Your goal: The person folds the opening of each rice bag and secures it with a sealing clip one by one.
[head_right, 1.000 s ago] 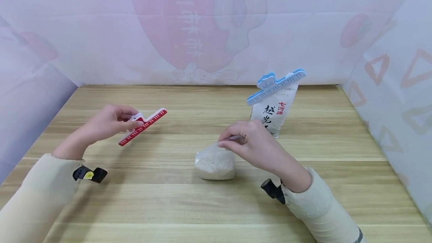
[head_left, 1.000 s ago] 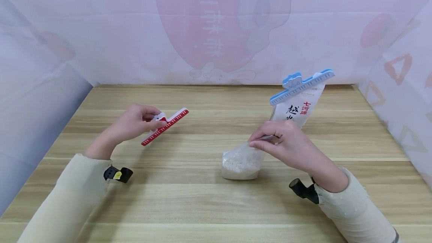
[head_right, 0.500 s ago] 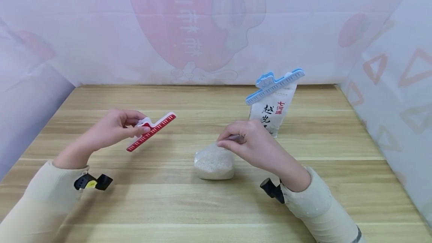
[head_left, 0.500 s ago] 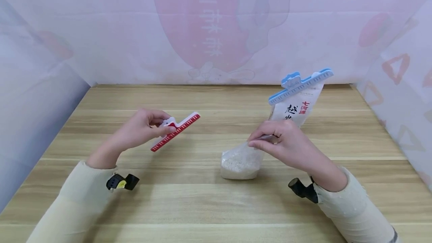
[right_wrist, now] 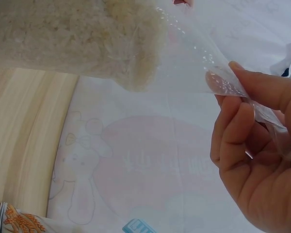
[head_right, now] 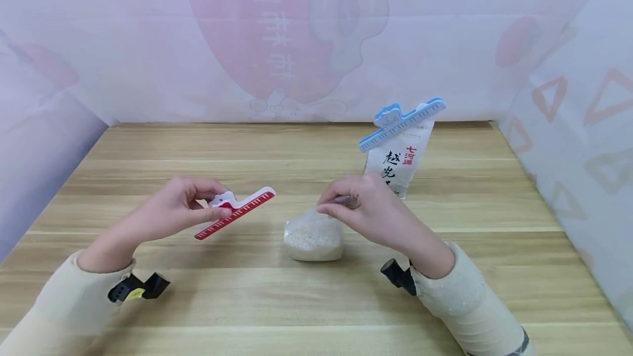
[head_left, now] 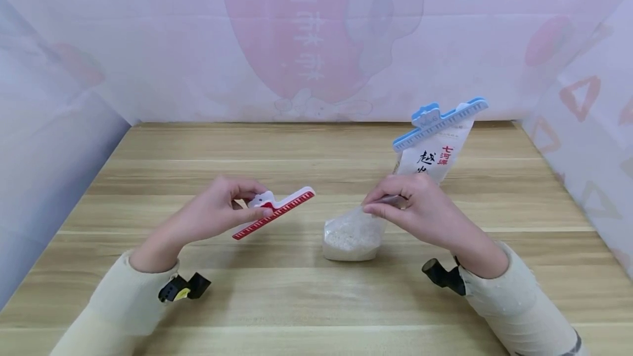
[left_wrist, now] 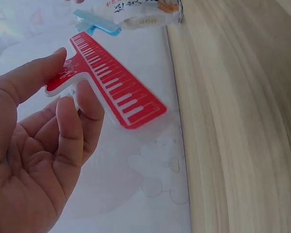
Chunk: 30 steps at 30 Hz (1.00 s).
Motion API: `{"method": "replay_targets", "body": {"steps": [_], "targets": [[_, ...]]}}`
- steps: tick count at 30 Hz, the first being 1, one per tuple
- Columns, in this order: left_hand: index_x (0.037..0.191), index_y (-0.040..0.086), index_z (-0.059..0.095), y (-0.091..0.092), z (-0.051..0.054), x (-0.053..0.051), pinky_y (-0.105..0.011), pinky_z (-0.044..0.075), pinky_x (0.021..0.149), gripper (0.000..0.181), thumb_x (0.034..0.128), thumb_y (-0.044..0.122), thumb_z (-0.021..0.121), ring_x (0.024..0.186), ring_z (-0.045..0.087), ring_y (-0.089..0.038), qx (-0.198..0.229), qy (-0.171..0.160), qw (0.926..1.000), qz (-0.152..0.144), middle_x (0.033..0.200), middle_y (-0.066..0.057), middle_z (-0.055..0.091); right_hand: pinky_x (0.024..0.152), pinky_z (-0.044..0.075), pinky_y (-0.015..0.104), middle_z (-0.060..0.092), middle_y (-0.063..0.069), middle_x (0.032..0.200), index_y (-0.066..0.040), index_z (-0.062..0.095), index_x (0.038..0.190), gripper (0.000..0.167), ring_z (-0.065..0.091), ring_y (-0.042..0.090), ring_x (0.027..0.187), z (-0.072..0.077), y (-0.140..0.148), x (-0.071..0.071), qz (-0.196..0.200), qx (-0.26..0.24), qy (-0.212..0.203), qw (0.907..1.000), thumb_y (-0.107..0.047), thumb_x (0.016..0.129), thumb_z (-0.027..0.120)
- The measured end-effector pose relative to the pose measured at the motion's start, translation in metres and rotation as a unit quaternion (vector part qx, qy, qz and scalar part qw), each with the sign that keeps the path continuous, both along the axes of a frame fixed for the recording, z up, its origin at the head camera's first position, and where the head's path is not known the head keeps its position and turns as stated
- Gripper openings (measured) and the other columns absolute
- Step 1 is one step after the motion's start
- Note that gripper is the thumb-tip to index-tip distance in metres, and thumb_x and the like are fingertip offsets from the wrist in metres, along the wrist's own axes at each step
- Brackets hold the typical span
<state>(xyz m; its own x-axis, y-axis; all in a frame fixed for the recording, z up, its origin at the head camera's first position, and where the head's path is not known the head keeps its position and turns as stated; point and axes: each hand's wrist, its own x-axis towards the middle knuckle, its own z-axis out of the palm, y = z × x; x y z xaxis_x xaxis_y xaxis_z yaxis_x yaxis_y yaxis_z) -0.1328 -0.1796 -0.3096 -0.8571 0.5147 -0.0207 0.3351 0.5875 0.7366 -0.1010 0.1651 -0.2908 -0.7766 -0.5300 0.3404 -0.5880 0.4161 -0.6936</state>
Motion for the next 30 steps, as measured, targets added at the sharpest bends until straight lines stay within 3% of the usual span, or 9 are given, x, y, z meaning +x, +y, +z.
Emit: {"method": "replay_targets", "body": {"steps": [4,9,19,24,30], "targets": [[0.109,0.007,0.074,0.004,-0.003,0.008,-0.024,0.054,0.061,0.025,0.0863,0.017,0.078,0.077,0.061,-0.014,0.017,0.004,0.9998,-0.005,0.088,-0.001,0.071,0.068,0.059,0.023,0.073,0.0,0.083,-0.006,0.075,0.088,0.003,0.07,0.004,0.077,0.0,-0.001,0.0,-0.002,0.004,0.001,1.0,-0.005,0.085,0.076],[0.11,0.006,0.074,0.014,-0.004,0.021,-0.025,0.056,0.06,0.027,0.0866,0.019,0.078,0.072,0.063,-0.012,0.05,-0.022,0.9983,-0.017,0.09,-0.003,0.072,0.068,0.06,0.023,0.073,0.002,0.083,-0.009,0.075,0.087,0.004,0.07,0.003,0.078,0.0,-0.001,0.0,-0.003,0.005,-0.003,1.0,-0.005,0.086,0.075],[0.109,0.005,0.074,0.03,-0.003,0.035,-0.024,0.053,0.056,0.026,0.0858,0.015,0.078,0.065,0.063,-0.015,0.061,-0.043,0.9971,0.015,0.096,-0.008,0.073,0.067,0.059,0.022,0.073,-0.001,0.082,-0.01,0.075,0.086,0.006,0.068,0.002,0.076,0.0,-0.001,0.0,-0.001,0.005,0.017,0.9998,-0.003,0.086,0.075],[0.104,0.005,0.076,0.035,-0.005,0.039,-0.024,0.054,0.055,0.02,0.0855,0.012,0.078,0.067,0.062,-0.012,0.067,-0.019,0.9972,0.029,0.089,-0.005,0.072,0.067,0.059,0.022,0.073,-0.002,0.082,-0.008,0.075,0.087,0.003,0.068,0.002,0.076,-0.001,0.0,0.0,-0.003,0.011,0.013,0.9998,-0.006,0.086,0.076],[0.1,0.006,0.077,0.039,-0.011,0.041,-0.023,0.054,0.054,0.015,0.0873,0.012,0.076,0.063,0.059,-0.007,0.069,0.012,0.9975,0.013,0.088,-0.004,0.073,0.068,0.059,0.022,0.073,-0.002,0.083,-0.009,0.075,0.087,0.003,0.069,0.003,0.078,0.0,0.0,0.0,-0.002,0.013,0.016,0.9998,-0.006,0.086,0.076]]}}
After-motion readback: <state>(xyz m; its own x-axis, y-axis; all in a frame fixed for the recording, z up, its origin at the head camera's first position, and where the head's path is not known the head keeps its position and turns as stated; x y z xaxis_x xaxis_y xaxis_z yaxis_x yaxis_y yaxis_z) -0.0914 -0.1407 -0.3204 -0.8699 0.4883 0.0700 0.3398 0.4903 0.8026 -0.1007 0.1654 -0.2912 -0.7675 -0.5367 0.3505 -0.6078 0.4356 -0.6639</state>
